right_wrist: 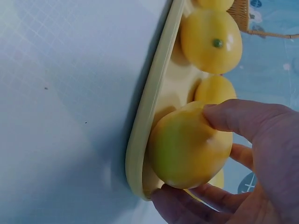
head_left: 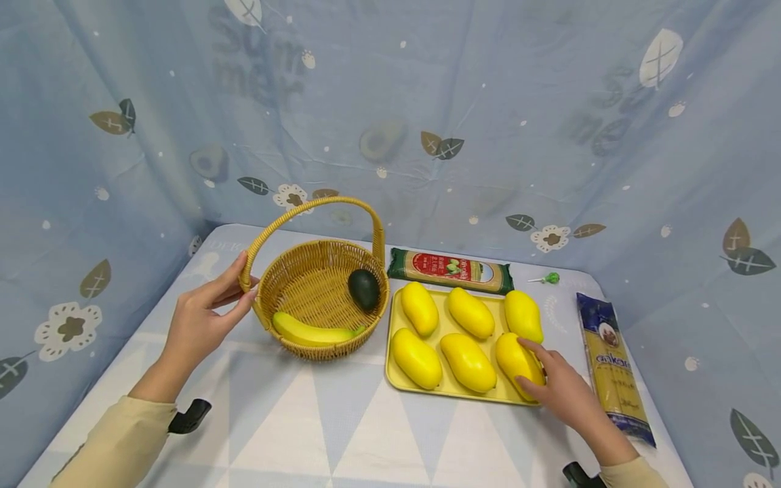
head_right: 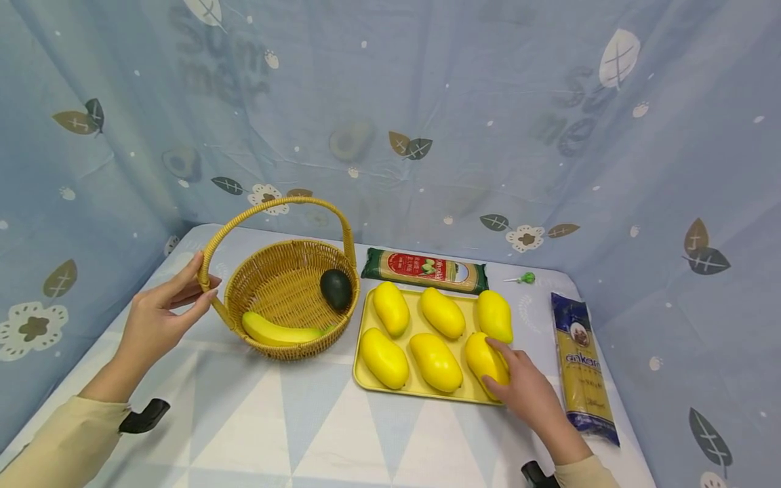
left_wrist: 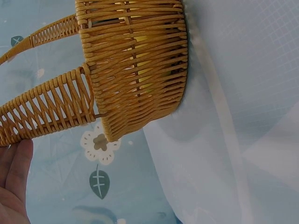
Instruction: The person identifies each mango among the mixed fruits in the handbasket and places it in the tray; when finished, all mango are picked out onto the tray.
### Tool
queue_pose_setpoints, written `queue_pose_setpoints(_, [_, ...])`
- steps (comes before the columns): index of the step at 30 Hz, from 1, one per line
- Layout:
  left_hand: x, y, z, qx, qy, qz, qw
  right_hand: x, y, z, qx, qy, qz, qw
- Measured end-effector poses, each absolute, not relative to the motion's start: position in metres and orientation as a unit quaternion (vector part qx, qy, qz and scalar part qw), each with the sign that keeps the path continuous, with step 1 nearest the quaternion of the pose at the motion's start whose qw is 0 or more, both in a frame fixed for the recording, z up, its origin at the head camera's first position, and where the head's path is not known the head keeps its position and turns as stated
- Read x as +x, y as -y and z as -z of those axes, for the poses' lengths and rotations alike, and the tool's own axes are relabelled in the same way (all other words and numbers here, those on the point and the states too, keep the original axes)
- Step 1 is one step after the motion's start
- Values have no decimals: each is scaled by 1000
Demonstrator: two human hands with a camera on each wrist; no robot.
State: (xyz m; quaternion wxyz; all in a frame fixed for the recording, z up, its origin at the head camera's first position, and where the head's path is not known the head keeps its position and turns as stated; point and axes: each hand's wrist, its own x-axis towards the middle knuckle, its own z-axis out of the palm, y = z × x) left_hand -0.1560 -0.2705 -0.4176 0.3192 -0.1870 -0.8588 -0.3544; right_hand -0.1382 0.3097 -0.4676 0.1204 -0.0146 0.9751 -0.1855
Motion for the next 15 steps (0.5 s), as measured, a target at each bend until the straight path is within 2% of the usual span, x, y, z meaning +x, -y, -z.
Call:
queue_pose_setpoints(9, [-157, 272, 419, -186, 859, 356, 319, -135, -307, 463, -26, -981, 166, 98])
queue_pose_setpoints(15, [-157, 272, 419, -185, 859, 354, 322, -136, -304, 456, -35, -983, 172, 56])
